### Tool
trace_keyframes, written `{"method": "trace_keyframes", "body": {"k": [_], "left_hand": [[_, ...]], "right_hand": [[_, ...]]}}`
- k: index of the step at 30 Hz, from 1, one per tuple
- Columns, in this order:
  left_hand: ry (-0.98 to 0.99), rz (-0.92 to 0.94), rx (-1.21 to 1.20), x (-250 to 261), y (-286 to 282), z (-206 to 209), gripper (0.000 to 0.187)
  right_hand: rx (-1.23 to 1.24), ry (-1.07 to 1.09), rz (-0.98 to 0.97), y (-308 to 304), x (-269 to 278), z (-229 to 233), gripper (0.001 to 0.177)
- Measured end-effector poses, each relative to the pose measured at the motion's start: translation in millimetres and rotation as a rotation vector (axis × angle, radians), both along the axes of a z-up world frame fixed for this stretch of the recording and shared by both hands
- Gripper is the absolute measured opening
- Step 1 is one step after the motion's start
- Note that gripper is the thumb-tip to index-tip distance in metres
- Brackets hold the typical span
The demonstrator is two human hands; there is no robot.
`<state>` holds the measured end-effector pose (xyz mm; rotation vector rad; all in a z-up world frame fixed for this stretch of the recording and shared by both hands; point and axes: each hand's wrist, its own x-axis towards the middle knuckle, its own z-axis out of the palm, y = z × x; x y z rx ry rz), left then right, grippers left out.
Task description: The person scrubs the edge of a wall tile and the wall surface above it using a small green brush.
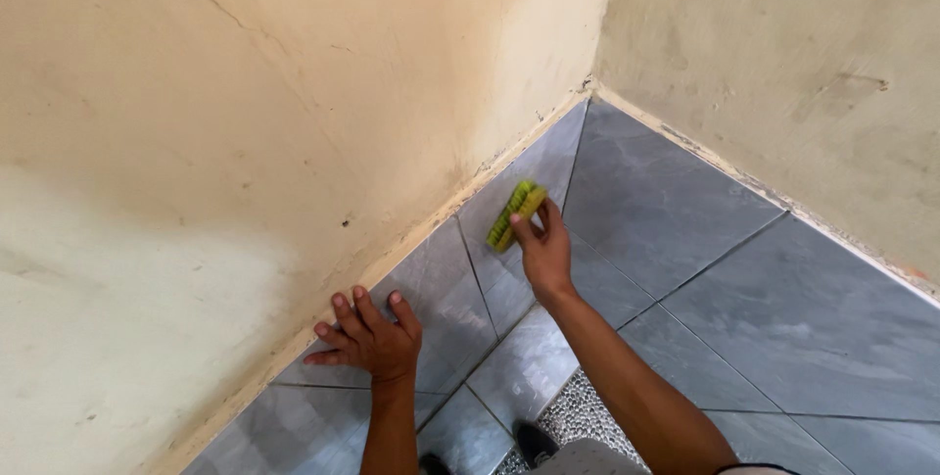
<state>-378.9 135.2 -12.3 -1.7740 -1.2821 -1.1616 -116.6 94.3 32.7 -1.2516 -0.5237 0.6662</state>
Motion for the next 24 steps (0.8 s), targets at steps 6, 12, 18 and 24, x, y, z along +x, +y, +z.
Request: {"method": "trace_keyframes", "body": {"k": [6,12,18,24], "left_hand": [[-0.001,0.007,0.004,2,1,2,0.059],[-0.012,0.024,0.026,3,5,-5,0.061],[-0.015,-0.021,-0.027,0,-2,1,0.059],[-0.025,-0.025,-0.027,0,-3,-1,0.058]], "right_hand": [[0.129,-0.110,-0.144,26,71,16,0.065],[-0.010,0.159,-0.035,12,7,-44,0.062],[0.079,-0.128,0.005,6,9,21,0.065],[0.009,0.133,-0.043,13,26,-36,0.062]]}}
